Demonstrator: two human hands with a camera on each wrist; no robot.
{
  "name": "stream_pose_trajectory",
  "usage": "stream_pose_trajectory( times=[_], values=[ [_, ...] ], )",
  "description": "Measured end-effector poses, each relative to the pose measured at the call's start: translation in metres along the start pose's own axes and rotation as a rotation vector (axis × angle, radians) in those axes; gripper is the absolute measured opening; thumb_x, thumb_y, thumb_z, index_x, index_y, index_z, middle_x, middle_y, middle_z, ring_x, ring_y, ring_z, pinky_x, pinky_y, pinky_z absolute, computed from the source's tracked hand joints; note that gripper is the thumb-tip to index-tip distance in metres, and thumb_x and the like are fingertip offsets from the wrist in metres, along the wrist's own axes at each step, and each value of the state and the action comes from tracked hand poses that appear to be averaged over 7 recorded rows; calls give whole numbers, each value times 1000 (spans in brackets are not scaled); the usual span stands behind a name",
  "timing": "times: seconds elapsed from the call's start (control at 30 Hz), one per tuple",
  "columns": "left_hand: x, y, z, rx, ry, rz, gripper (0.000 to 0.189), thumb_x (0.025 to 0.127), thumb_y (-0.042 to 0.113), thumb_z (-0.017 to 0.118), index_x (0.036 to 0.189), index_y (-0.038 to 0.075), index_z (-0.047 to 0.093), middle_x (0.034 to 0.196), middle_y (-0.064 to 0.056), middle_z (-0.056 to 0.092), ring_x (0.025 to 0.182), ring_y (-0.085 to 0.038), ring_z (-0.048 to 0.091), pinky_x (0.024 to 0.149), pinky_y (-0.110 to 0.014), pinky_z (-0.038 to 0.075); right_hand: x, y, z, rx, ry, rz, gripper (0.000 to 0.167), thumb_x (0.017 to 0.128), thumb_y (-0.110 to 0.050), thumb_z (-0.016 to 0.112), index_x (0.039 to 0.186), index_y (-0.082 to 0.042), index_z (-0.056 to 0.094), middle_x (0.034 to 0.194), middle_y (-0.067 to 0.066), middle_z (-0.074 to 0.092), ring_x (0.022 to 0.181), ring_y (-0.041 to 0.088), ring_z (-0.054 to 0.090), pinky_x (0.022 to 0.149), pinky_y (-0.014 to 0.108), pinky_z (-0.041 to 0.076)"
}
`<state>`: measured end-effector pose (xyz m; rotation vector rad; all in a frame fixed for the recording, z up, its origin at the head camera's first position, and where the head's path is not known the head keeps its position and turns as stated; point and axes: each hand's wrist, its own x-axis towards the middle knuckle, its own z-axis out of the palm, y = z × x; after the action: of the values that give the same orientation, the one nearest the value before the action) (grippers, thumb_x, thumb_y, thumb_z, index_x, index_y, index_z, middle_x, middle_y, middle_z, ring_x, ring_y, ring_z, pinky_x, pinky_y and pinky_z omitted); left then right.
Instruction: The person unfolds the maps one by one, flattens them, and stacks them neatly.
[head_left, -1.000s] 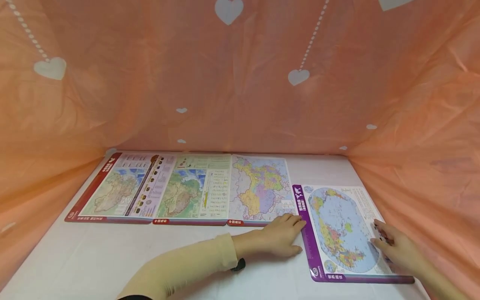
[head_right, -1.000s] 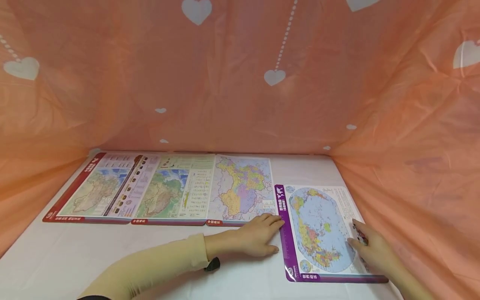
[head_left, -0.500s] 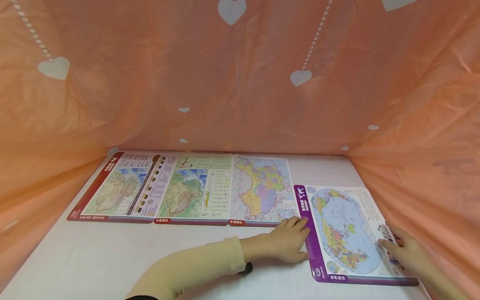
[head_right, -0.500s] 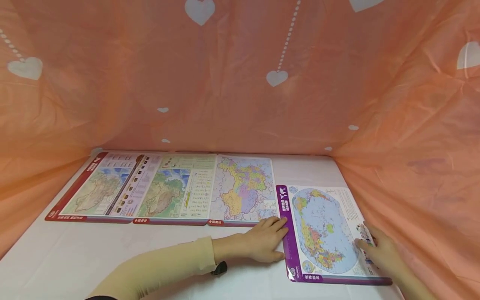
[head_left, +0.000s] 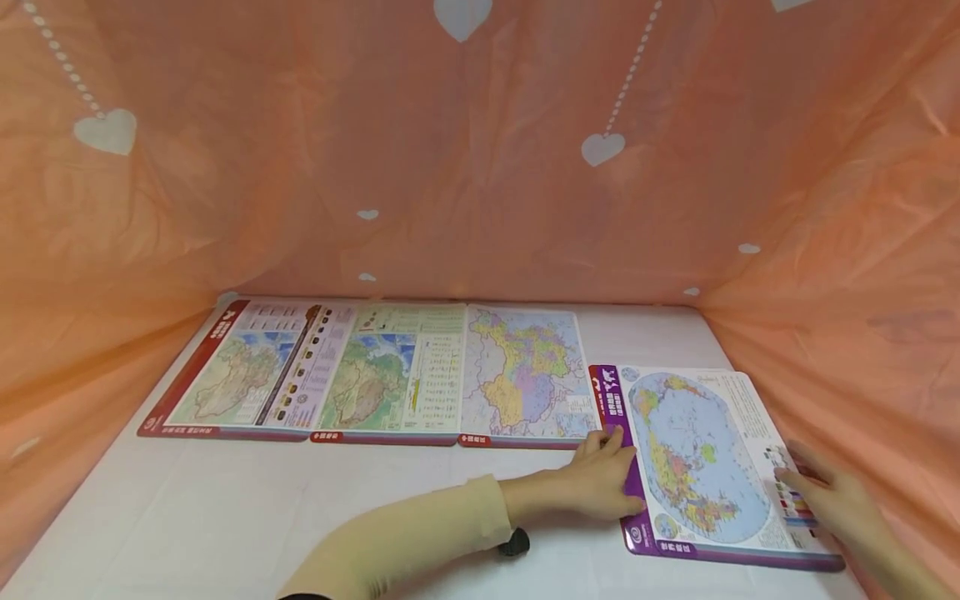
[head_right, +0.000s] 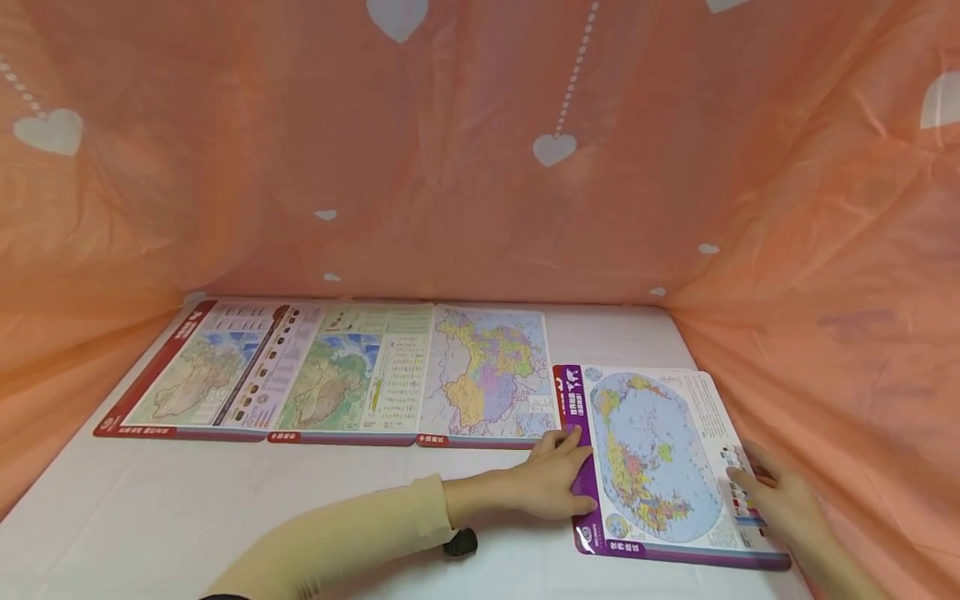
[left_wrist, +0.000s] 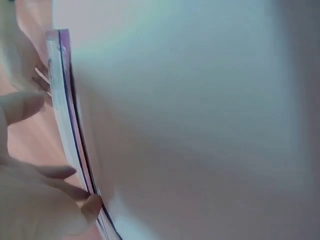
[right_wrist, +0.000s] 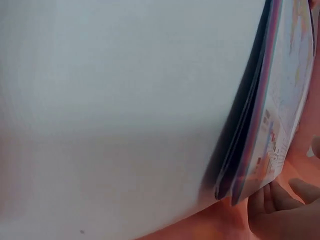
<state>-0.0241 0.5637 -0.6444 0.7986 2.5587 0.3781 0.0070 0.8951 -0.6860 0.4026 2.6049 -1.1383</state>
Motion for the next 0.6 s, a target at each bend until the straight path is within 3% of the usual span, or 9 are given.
stream_pose_trajectory(
  times=[0.1,0.2,0.3,0.43,0.5,0.6],
  values=[
    [4,7,3,-175,38,-51,72,92,42,72,154,12,49,169,-11,29,155,-27,18,125,-41,24,-1,4,2,1,47,-9,78,107,-46,53,159,5,26,154,40,32,106,32,53,85,34,43],
    [7,14,4,-393,111,-126,70,88,33,75,151,10,52,167,-10,34,153,-28,22,123,-44,27,-1,8,2,-10,56,-11,79,106,-48,53,160,3,27,153,39,36,94,14,50,69,22,37],
    [8,17,4,-573,214,-185,67,85,24,76,147,9,56,162,-8,42,146,-27,32,119,-41,35,0,9,4,22,83,-9,78,105,-47,56,160,2,28,151,38,40,87,5,47,66,22,40],
    [10,14,4,-724,336,-207,62,84,16,75,143,6,58,150,-7,53,135,-24,43,112,-35,42,-1,7,5,74,120,7,77,104,-45,60,159,1,31,146,35,48,82,1,47,61,24,44],
    [11,12,5,-789,382,-207,59,85,12,74,141,4,59,144,-8,56,129,-23,48,109,-33,45,-2,6,4,99,127,18,78,104,-46,60,160,0,30,135,23,63,82,0,47,59,25,45],
    [14,11,6,-905,435,-205,57,87,5,72,141,1,56,132,-10,55,118,-23,55,100,-33,52,-5,4,4,145,154,12,79,103,-46,63,160,-1,32,108,-16,69,75,-6,45,59,22,44]
  ],
)
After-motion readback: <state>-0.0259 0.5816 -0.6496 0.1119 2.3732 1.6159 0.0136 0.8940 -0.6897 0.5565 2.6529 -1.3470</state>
